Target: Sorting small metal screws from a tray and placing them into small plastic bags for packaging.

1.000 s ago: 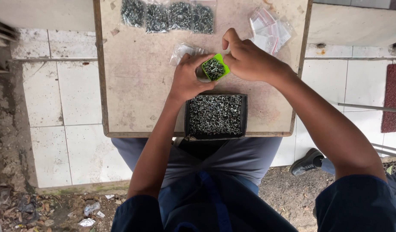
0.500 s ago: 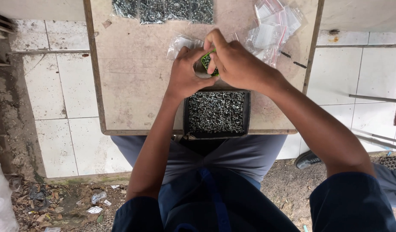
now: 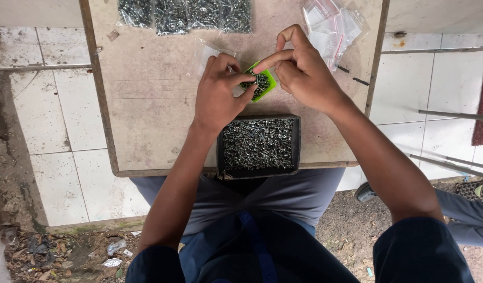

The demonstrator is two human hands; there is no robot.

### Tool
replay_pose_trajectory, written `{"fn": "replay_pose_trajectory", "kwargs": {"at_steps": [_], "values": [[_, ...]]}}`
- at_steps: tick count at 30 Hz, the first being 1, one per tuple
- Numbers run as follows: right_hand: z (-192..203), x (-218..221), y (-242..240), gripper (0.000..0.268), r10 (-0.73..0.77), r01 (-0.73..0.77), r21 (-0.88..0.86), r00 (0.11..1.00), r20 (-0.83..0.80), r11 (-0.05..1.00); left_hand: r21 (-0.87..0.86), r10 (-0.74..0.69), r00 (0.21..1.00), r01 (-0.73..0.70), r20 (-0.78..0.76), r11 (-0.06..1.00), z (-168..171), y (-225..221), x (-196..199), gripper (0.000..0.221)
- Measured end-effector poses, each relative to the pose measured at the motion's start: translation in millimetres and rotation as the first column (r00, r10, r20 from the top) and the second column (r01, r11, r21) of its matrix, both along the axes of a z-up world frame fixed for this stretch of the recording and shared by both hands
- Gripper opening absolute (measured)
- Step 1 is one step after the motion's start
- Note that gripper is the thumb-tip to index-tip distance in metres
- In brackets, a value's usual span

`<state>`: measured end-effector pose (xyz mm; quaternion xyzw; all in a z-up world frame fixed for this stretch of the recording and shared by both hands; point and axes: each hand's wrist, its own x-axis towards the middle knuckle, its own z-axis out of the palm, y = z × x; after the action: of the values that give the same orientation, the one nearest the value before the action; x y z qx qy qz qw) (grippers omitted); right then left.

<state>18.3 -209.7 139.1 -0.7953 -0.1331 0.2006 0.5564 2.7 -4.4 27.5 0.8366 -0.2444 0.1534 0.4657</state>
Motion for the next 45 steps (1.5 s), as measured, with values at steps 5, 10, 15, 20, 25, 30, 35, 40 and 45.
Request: {"fn": "replay_pose_trajectory", "kwargs": {"at_steps": [5, 10, 15, 20, 25, 30, 35, 40, 45], "values": [[-7, -3, -3, 0.029, -0.043, 0.065, 0.152, 0.989, -0.142, 0.986, 0.506, 0.097, 0.993, -0.121, 0.073, 0.854, 18, -17, 0, 0.014], [0, 2, -8, 0.029, -0.05, 0.06, 0.079, 0.991, -0.124, 0.995, 0.546, 0.119, 0.993, -0.099, -0.001, 0.832, 28, -22, 1, 0.008], [16, -1, -6, 0.022, 0.0, 0.004, 0.057, 0.997, -0.075, 0.998, 0.056, 0.065, 0.947, -0.049, -0.315, 0.997, 18, 7, 1, 0.016], [13, -4, 9, 0.013, 0.013, -0.009, -0.224, 1.0, 0.018, 0.975, -0.301, 0.107, 0.932, -0.219, -0.347, 0.928, -6, 25, -14, 0.01], [-10, -3, 8, 0.012, 0.162, -0.076, -0.473, 0.976, 0.144, 0.878, -0.145, 0.149, 0.987, -0.156, -0.061, 0.977, -35, 31, -15, 0.016], [-11, 0, 12, 0.014, 0.356, -0.147, -0.657, 0.913, 0.197, 0.739, -0.113, 0.149, 0.989, -0.15, -0.017, 0.982, -31, 27, -19, 0.01], [5, 7, 21, 0.033, 0.374, -0.231, -0.715, 0.926, 0.046, 0.66, -0.113, 0.121, 0.993, -0.121, -0.003, 0.986, -29, 28, -19, 0.01], [16, 5, 21, 0.009, 0.244, -0.21, -0.551, 0.97, -0.012, 0.807, -0.1, 0.141, 0.99, -0.14, 0.001, 0.985, -31, 27, -19, 0.01], [17, 6, 23, 0.019, 0.284, -0.276, -0.533, 0.956, -0.068, 0.8, -0.107, 0.137, 0.991, -0.136, -0.006, 0.985, -30, 28, -20, 0.009]]}}
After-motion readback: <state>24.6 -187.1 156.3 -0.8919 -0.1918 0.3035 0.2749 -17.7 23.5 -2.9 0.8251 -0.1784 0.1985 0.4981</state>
